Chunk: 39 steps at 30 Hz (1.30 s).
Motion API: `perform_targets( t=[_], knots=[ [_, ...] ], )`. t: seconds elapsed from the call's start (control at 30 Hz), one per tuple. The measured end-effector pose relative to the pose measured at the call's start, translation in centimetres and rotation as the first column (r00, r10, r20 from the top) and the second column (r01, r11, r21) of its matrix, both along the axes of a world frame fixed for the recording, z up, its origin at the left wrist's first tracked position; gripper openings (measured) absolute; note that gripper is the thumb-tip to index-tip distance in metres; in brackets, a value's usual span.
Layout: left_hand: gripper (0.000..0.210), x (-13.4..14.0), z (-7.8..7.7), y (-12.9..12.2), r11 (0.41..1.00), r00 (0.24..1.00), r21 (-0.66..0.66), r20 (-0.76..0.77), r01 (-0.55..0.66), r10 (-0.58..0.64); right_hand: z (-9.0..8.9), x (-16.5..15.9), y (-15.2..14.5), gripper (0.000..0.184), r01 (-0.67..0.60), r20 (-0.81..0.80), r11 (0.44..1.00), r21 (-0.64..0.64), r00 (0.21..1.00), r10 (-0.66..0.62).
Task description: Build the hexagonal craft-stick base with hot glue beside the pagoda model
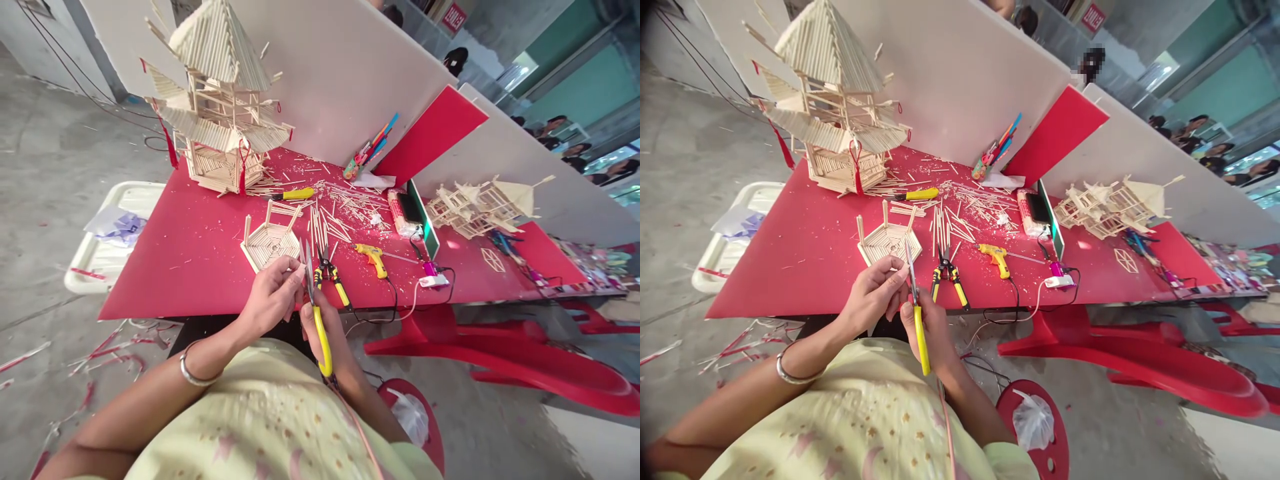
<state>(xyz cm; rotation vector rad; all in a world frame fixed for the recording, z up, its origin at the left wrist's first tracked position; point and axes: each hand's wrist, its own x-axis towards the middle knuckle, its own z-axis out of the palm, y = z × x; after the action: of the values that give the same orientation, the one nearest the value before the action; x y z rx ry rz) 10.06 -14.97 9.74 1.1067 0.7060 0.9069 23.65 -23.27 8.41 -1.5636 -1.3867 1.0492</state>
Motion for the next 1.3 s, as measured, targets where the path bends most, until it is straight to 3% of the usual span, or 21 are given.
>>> perform_targets(
  t=[0.27, 0.53, 0.77, 0.97, 1.13, 1.3],
  knots=[
    [0.036, -0.1, -0.7, -0.3, 1.000, 0.998, 0.025, -0.068, -0.016, 0.017, -1.8, -0.5, -0.6, 0.044, 0.016, -0.014, 1.000, -0.019, 1.000, -0.016],
    [0.036, 0.8, -0.8, -0.7, 1.000, 0.995, 0.006, -0.100, 0.009, -0.009, -1.6, -0.1, -1.2, 0.041, 0.019, 0.141, 0.994, 0.103, 0.989, -0.033],
    [0.034, 1.4, -1.0, -1.1, 1.000, 0.988, 0.007, -0.150, 0.027, -0.026, -2.5, 0.3, -1.9, 0.048, 0.032, 0.026, 0.999, 0.027, 0.999, -0.033],
    [0.033, 1.9, -2.0, -1.8, 1.000, 0.986, -0.018, -0.166, 0.021, -0.024, -3.1, -0.1, -2.7, 0.050, 0.126, -0.045, 0.992, -0.017, 0.991, -0.127],
    [0.035, 2.1, -2.2, -1.8, 0.999, 0.986, -0.039, -0.165, 0.033, -0.039, -3.7, 0.6, -2.9, 0.051, 0.043, -0.006, 0.999, -0.003, 0.999, -0.043],
    [0.037, 1.6, -2.1, -1.1, 0.991, 0.982, -0.058, -0.144, 0.119, -0.126, -3.4, 1.5, -3.0, 0.049, -0.026, -0.048, 1.000, -0.011, 0.998, 0.026]
  ],
)
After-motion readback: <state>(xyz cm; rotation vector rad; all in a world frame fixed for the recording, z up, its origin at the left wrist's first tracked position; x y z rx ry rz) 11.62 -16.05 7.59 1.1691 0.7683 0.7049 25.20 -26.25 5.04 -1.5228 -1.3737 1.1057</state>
